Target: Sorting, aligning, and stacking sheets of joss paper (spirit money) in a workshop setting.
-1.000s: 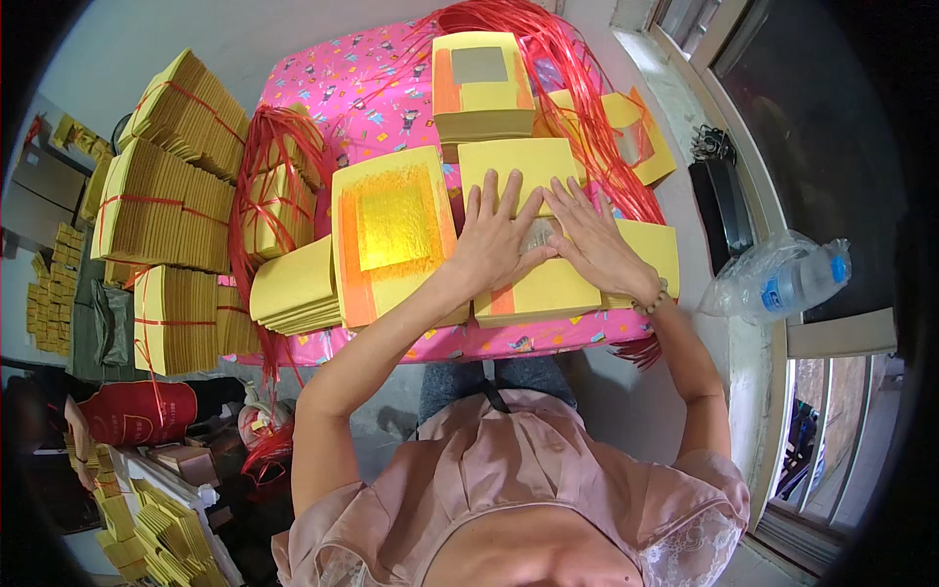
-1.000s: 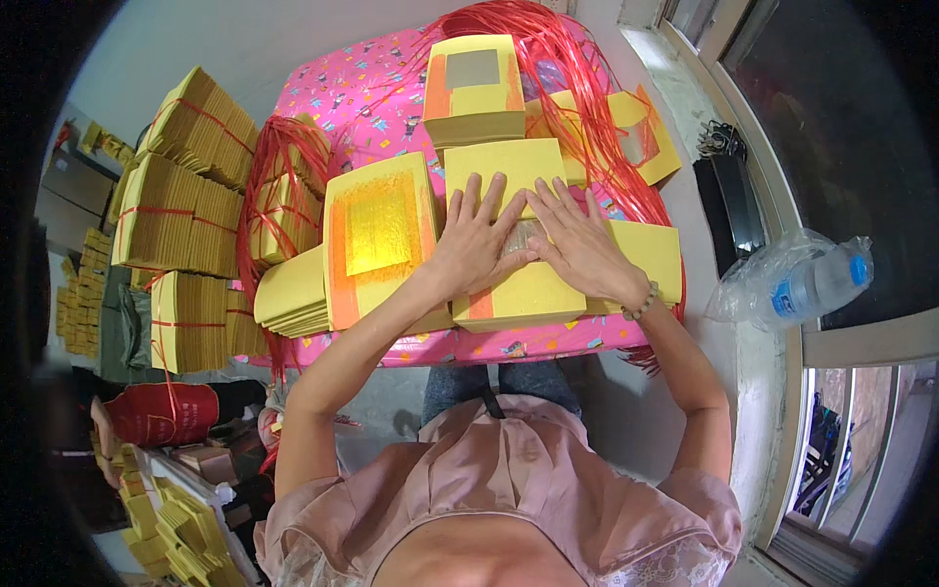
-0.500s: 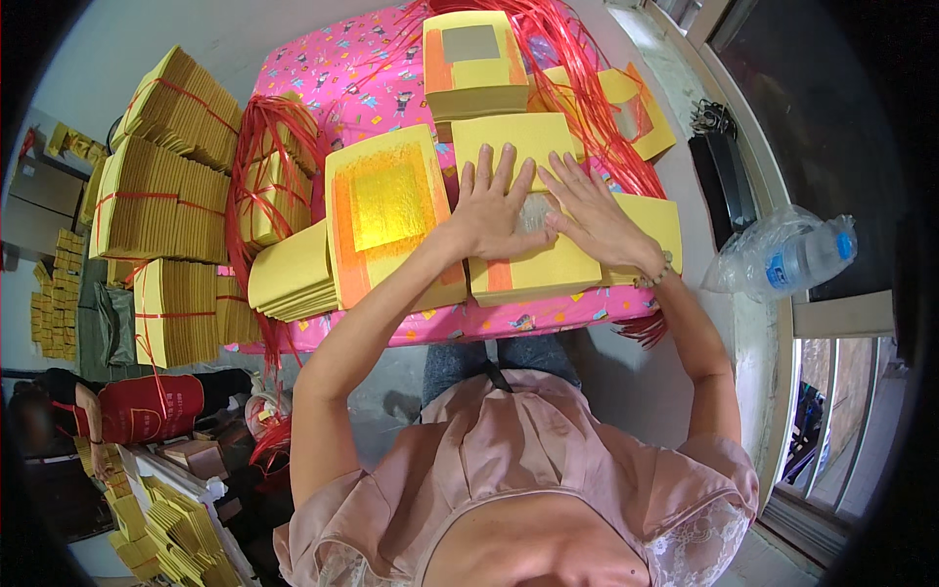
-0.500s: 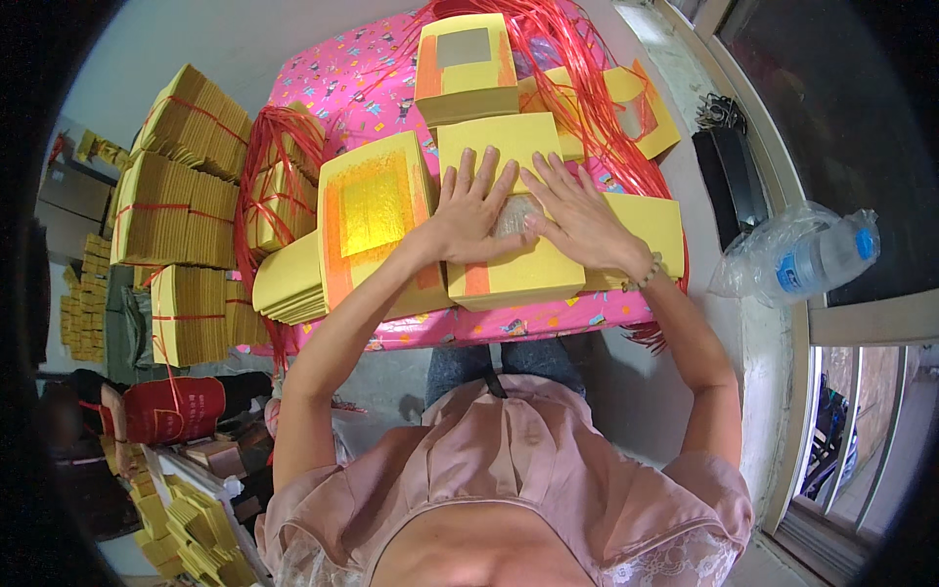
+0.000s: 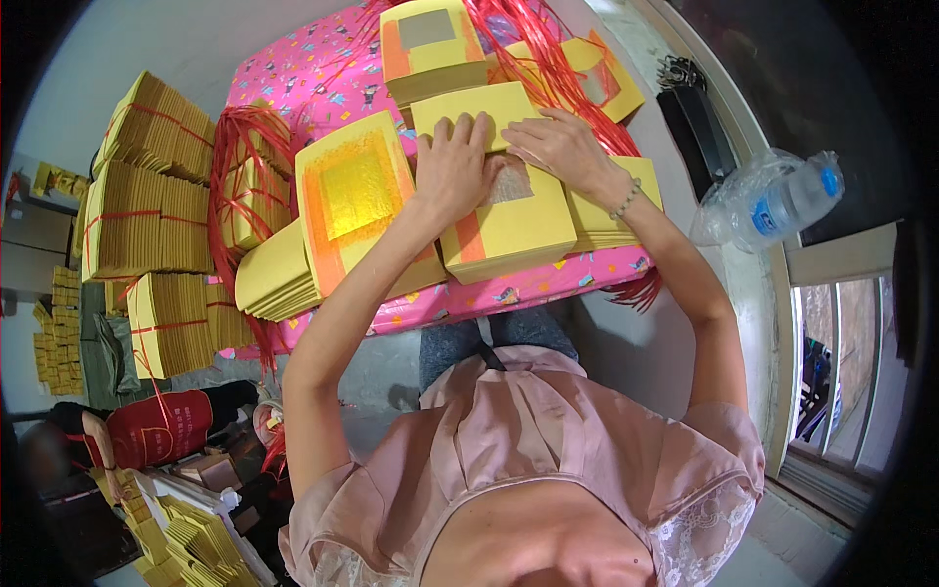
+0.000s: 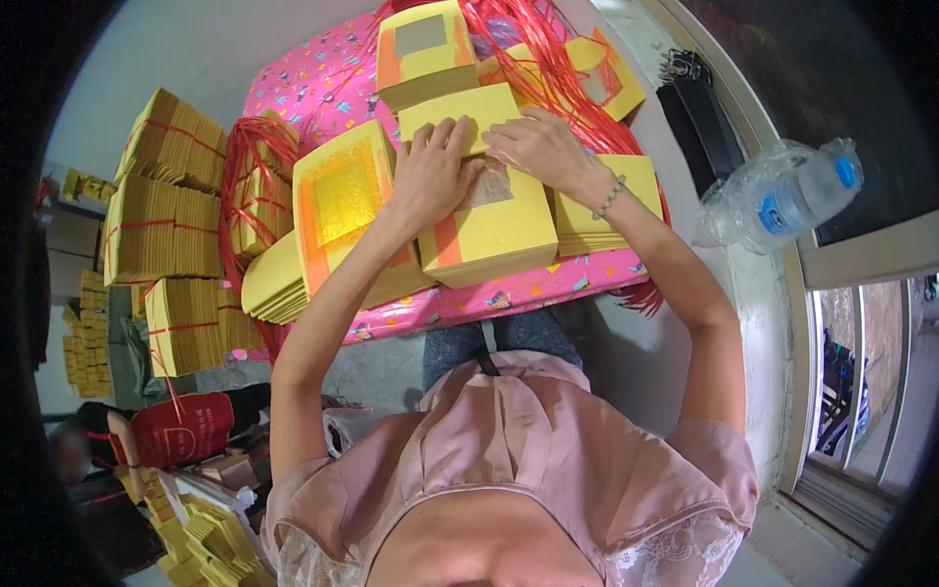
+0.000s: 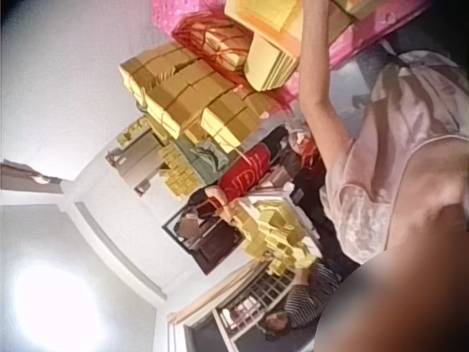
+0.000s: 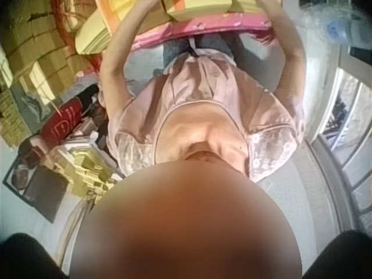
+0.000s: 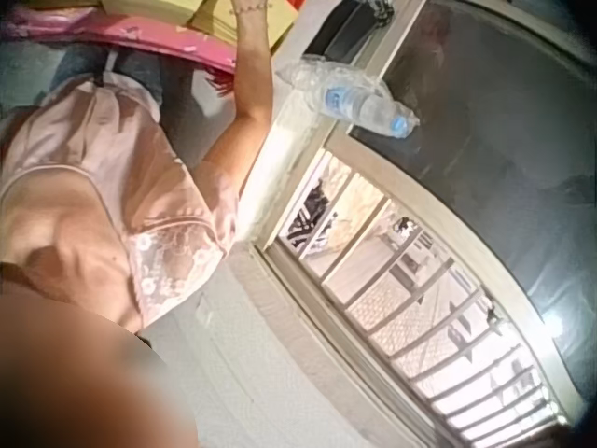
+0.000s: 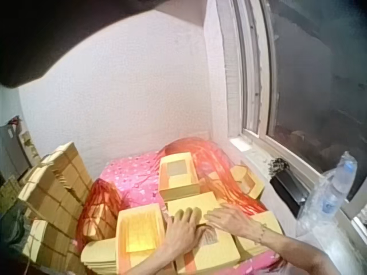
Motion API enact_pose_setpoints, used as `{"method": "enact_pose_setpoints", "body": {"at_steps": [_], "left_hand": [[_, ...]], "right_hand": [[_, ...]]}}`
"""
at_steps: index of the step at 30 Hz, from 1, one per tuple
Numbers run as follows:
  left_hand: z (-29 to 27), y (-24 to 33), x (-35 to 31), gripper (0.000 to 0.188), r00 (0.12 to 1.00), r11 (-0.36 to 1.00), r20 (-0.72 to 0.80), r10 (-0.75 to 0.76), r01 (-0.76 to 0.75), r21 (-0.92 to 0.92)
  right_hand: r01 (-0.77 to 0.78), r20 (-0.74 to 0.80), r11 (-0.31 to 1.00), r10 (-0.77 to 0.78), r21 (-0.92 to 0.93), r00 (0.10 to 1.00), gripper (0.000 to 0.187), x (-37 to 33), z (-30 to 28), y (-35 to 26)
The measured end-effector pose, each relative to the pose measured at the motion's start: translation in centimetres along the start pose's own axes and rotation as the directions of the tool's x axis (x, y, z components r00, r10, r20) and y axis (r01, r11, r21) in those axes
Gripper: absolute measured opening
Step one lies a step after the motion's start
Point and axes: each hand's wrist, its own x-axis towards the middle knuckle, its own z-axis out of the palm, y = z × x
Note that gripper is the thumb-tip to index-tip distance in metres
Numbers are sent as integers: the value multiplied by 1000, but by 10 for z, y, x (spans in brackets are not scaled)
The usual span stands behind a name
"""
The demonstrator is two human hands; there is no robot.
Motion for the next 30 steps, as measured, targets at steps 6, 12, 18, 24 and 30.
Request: {"method": "enact_pose_setpoints", "body": {"at_steps": [6,12,18,24,30], "left_hand": [[4,2,16,42,989,957,149,-24,-20,289],[4,9,18,44,929,890,-260,262,-129,437],[-12,76,17,50,933,896,-233,275,-161,414],[3,141,-12,56,859,904,-285,426,-409,121],[62,182,-82,73,908,891,-56,415,-418,-178]], "right_hand": [[-207,210,969,176,136,962,28,-1,-7,0],[-721,122,468,791,512,600,47,-15,-19,8],[-624,685,-374,623,686,379,42,-47,-69,16],[-621,620,-345,724,704,301,36,-106,-98,13],[-578,566,-351,788,737,243,36,-162,-87,6]]}}
